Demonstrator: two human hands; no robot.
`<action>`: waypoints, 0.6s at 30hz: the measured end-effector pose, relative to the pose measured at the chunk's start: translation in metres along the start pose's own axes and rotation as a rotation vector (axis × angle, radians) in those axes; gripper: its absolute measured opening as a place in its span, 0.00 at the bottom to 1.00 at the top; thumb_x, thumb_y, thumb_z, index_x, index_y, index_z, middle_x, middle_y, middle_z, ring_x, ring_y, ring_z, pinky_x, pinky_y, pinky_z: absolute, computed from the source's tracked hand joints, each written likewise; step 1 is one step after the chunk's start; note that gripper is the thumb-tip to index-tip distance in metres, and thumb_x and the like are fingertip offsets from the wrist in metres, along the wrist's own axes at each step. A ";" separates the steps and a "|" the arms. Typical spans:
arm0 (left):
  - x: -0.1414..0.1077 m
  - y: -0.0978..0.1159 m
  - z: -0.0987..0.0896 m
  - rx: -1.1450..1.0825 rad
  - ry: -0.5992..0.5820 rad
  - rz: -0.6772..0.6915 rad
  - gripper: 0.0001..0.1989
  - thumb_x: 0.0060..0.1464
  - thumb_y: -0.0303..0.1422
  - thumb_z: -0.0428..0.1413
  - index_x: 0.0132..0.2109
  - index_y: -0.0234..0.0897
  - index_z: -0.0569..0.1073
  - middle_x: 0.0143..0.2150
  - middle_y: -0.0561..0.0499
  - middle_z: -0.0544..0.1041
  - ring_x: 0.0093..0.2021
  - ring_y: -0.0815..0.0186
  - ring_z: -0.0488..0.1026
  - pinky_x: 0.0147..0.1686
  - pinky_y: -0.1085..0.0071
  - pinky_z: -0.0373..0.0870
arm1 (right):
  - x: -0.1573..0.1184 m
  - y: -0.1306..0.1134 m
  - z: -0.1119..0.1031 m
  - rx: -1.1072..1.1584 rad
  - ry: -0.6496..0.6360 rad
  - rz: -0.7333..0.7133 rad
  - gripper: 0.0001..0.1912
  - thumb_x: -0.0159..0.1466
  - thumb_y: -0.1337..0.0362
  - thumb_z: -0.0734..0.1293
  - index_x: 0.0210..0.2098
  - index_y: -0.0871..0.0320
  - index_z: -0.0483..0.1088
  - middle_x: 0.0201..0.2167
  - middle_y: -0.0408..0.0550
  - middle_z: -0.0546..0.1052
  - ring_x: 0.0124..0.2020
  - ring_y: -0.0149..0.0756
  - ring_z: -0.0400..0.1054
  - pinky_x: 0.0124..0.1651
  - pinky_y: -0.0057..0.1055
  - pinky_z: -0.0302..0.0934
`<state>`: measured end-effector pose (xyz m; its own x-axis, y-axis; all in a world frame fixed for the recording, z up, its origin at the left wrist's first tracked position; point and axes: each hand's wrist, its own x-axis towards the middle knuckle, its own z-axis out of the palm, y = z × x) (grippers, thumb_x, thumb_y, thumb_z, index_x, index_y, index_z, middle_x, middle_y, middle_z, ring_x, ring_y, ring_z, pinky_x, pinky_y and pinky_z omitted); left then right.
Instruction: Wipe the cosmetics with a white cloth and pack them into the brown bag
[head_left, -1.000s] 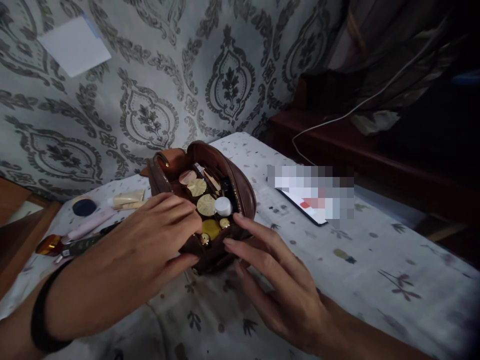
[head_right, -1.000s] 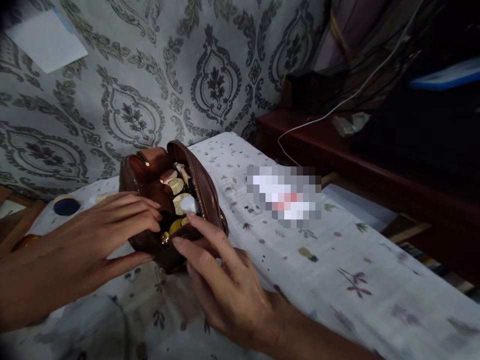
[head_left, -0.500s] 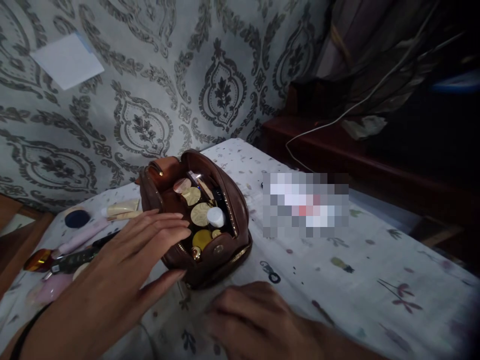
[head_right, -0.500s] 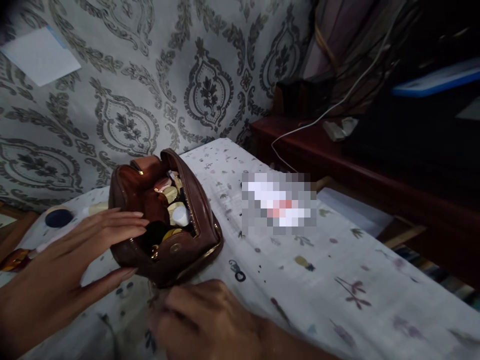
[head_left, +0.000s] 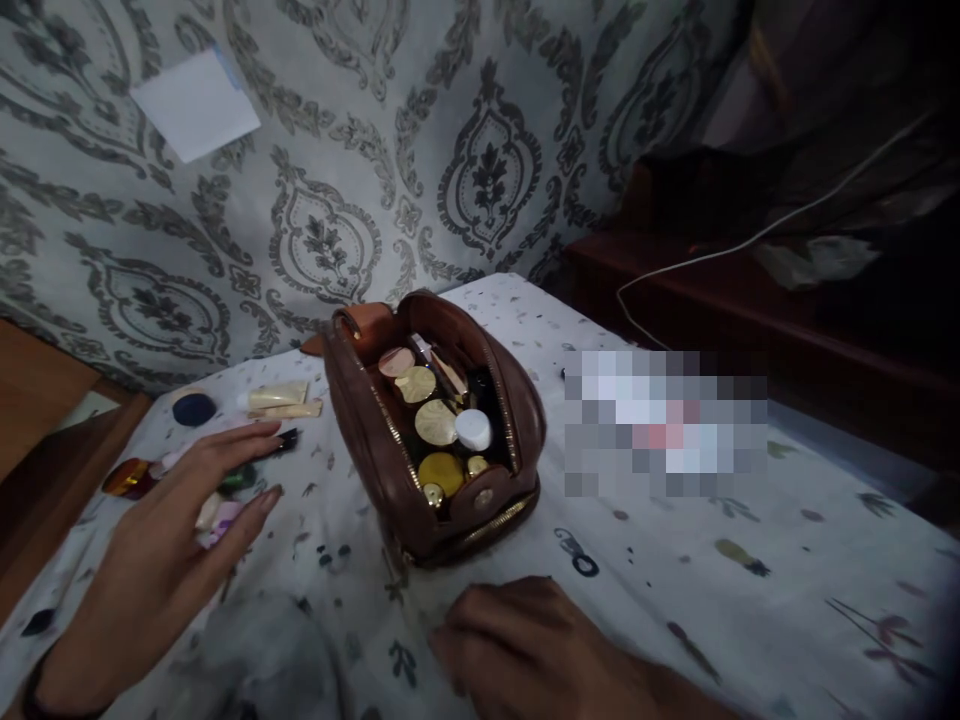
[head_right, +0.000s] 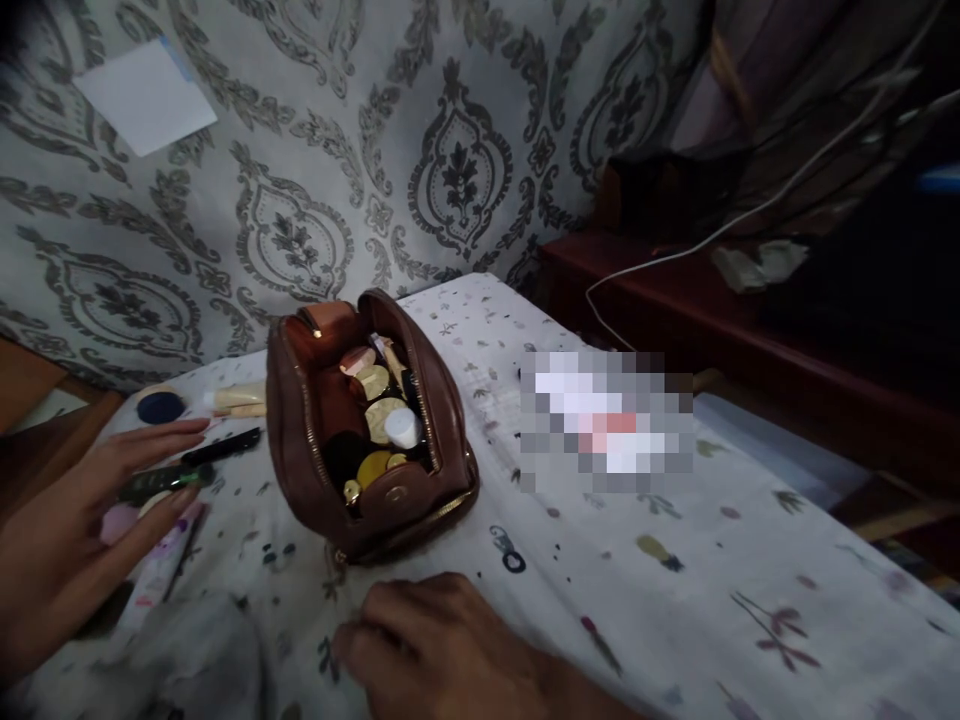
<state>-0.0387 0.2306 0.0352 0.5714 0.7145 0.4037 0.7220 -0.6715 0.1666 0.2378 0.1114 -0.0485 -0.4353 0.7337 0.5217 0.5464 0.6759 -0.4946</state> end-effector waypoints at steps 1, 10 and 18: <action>-0.006 -0.008 0.000 -0.004 0.003 -0.038 0.17 0.61 0.43 0.52 0.56 0.50 0.69 0.58 0.49 0.73 0.58 0.52 0.71 0.57 0.54 0.69 | -0.001 0.002 0.006 -0.002 -0.026 -0.007 0.15 0.65 0.75 0.56 0.42 0.57 0.70 0.31 0.46 0.78 0.28 0.32 0.72 0.34 0.28 0.68; -0.080 -0.086 -0.002 -0.178 0.148 -0.578 0.21 0.56 0.50 0.53 0.47 0.39 0.73 0.49 0.44 0.77 0.49 0.55 0.75 0.49 0.60 0.73 | -0.001 0.010 0.032 0.021 0.007 -0.034 0.14 0.70 0.72 0.54 0.39 0.56 0.69 0.31 0.48 0.77 0.28 0.33 0.74 0.31 0.28 0.68; -0.114 -0.118 -0.004 -0.313 0.343 -0.808 0.18 0.48 0.47 0.56 0.39 0.36 0.73 0.40 0.46 0.78 0.42 0.57 0.75 0.40 0.64 0.73 | 0.012 0.012 0.039 0.129 -0.174 0.054 0.11 0.69 0.72 0.58 0.39 0.54 0.71 0.32 0.45 0.76 0.30 0.33 0.74 0.31 0.27 0.68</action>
<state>-0.1903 0.2276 -0.0271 -0.2410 0.9247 0.2947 0.6839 -0.0536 0.7276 0.2109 0.1315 -0.0754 -0.5310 0.7624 0.3698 0.4807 0.6305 -0.6094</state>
